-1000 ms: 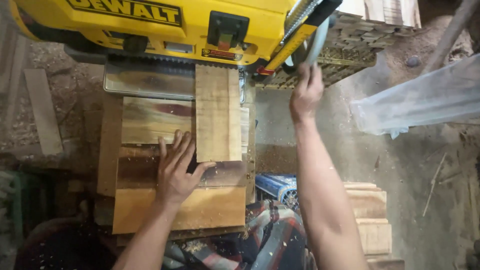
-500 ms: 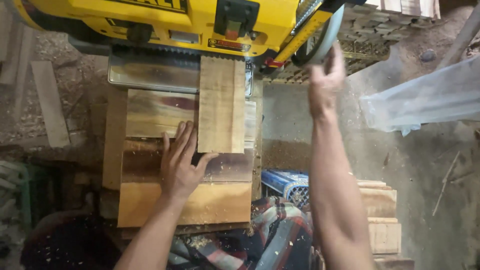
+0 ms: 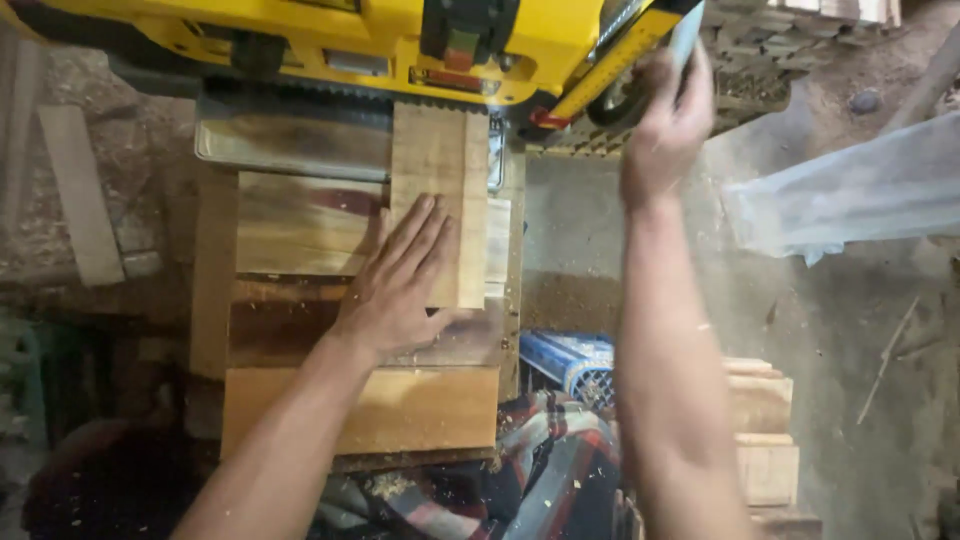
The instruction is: Feeding wooden planks through a thickness planer to achieve a uniform thickness and smooth surface.
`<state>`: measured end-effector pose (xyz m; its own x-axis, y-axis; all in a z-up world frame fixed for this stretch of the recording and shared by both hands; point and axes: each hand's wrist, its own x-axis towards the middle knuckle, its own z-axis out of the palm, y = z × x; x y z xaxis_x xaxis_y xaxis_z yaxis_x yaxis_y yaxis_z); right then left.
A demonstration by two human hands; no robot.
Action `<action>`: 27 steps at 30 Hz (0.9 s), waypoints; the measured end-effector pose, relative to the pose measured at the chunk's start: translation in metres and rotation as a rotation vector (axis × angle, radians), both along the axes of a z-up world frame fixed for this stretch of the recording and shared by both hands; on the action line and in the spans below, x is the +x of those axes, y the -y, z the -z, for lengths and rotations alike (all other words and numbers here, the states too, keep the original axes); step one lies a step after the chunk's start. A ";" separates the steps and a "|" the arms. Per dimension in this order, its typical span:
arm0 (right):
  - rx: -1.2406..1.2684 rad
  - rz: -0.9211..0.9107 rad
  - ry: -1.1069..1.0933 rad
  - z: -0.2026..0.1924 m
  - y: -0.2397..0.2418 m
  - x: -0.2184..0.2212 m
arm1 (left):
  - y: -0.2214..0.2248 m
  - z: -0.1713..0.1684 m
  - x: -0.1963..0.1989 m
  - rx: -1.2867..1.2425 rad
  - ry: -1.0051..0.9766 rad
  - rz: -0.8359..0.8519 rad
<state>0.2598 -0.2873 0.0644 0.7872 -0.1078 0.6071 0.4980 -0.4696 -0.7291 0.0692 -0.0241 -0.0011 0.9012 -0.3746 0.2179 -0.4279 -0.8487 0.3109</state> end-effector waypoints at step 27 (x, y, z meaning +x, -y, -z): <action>-0.231 0.029 -0.709 0.021 -0.092 -0.149 | -0.031 0.004 0.034 -0.142 0.178 -0.451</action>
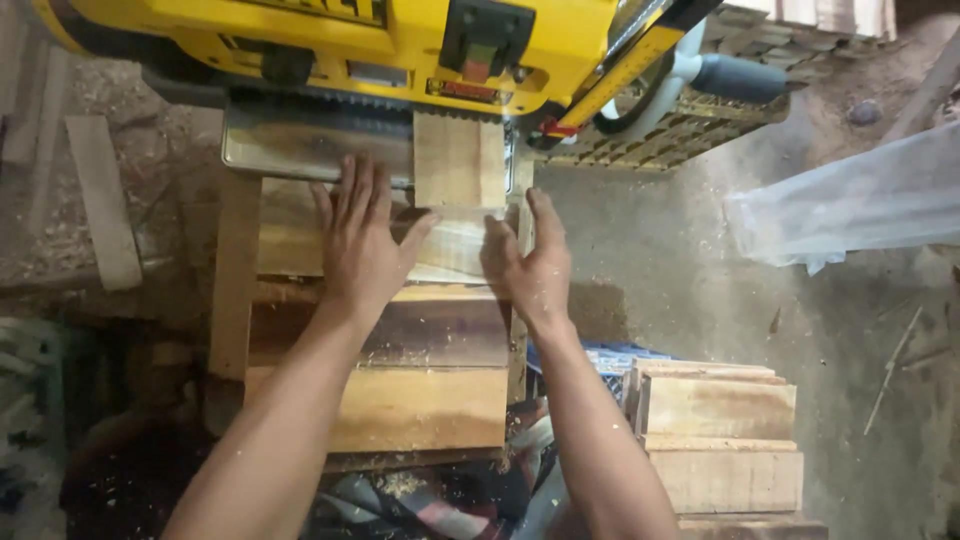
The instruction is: Feeding wooden planks through a thickness planer to achieve a uniform thickness and smooth surface.
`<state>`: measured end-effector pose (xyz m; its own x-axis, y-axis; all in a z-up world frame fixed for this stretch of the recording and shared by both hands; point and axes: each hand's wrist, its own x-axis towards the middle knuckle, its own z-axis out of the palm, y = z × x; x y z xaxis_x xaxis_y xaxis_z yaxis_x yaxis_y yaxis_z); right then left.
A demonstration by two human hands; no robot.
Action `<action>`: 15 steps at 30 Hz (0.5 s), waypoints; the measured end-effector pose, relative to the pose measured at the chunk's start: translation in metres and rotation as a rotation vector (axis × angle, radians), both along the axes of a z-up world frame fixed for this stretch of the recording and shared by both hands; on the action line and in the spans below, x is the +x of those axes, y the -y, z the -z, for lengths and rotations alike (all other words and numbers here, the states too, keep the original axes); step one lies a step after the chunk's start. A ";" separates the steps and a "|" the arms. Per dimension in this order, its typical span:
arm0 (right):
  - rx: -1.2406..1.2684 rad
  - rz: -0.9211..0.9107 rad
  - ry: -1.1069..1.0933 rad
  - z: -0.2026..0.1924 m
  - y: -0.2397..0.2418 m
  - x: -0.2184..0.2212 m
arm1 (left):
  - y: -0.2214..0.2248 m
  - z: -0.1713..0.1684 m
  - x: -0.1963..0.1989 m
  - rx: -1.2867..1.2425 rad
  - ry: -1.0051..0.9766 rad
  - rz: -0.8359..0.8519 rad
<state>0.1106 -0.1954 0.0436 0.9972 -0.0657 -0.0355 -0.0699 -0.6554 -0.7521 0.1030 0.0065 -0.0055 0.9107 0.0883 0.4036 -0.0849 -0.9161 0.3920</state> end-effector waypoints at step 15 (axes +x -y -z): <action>-0.422 -0.080 0.186 0.041 -0.040 -0.050 | 0.011 0.002 -0.054 0.071 -0.221 0.015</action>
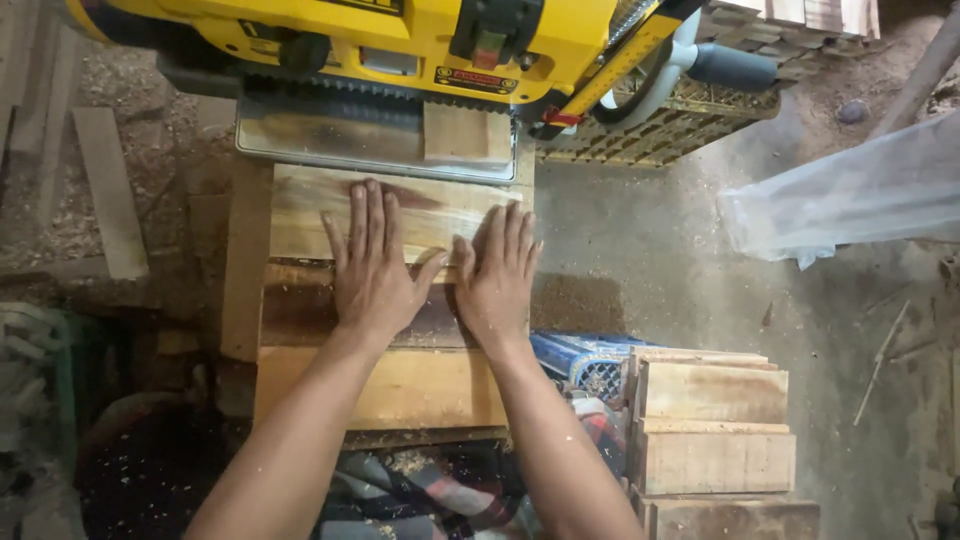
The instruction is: Feeding wooden planks through a thickness planer to achieve a uniform thickness and smooth surface.
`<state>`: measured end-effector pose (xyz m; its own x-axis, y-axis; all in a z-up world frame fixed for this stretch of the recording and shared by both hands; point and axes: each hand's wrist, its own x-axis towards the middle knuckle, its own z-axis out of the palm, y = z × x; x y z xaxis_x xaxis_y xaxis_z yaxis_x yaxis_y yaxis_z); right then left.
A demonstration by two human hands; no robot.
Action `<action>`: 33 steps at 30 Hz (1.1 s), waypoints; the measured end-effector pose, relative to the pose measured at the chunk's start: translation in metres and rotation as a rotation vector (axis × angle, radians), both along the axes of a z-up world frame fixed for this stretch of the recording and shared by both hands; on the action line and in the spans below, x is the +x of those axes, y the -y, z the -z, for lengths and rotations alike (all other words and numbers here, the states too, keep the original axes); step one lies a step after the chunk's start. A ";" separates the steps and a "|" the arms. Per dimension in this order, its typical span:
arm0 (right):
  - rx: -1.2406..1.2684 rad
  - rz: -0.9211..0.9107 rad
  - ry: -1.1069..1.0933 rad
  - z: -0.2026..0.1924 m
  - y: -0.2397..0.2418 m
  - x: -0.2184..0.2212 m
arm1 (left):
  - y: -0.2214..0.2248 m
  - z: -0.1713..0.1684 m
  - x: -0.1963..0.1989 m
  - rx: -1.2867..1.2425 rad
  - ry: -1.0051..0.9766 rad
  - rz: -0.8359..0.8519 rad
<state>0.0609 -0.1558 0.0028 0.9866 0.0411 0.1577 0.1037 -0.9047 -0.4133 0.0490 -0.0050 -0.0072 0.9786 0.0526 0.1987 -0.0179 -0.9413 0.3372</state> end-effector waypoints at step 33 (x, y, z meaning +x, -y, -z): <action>-0.114 0.074 0.179 0.021 -0.005 0.005 | 0.001 -0.018 0.005 0.019 -0.227 -0.006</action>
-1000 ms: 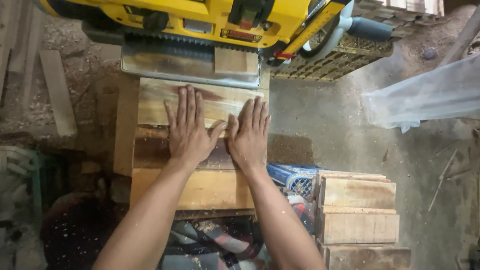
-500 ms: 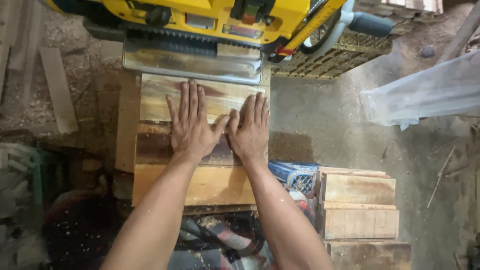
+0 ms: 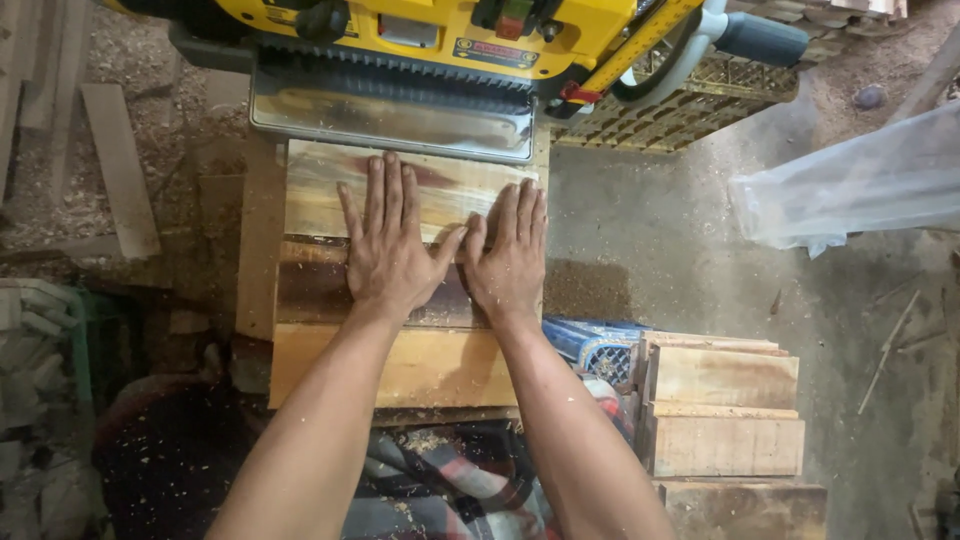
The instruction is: Feeding wooden planks through a thickness planer to achieve a uniform thickness and smooth surface.
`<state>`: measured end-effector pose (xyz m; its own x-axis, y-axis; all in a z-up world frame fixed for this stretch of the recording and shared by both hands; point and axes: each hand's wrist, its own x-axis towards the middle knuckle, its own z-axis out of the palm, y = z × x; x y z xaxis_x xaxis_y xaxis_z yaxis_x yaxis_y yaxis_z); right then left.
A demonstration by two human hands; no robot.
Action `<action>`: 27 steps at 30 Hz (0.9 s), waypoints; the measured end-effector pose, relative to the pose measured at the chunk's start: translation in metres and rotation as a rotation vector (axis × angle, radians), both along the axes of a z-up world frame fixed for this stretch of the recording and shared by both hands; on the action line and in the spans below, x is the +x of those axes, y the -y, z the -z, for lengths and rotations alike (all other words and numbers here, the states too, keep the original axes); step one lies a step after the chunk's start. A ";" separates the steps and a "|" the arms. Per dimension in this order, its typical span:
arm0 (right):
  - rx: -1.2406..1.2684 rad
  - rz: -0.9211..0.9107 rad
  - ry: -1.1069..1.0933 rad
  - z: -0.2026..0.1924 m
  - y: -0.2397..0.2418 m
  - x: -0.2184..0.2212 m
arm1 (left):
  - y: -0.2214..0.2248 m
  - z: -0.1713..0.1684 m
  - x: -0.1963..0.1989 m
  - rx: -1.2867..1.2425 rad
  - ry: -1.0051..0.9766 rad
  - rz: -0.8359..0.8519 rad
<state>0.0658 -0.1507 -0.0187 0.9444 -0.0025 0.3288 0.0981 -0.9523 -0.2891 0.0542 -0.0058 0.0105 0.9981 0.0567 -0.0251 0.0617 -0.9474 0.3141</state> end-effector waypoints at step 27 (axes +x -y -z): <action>-0.018 -0.011 0.048 0.004 0.001 0.000 | -0.001 0.003 0.001 -0.022 0.011 0.002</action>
<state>0.0659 -0.1512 -0.0223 0.9274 0.0146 0.3738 0.1224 -0.9562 -0.2661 0.0553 -0.0052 0.0075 0.9984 0.0540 -0.0154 0.0560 -0.9404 0.3353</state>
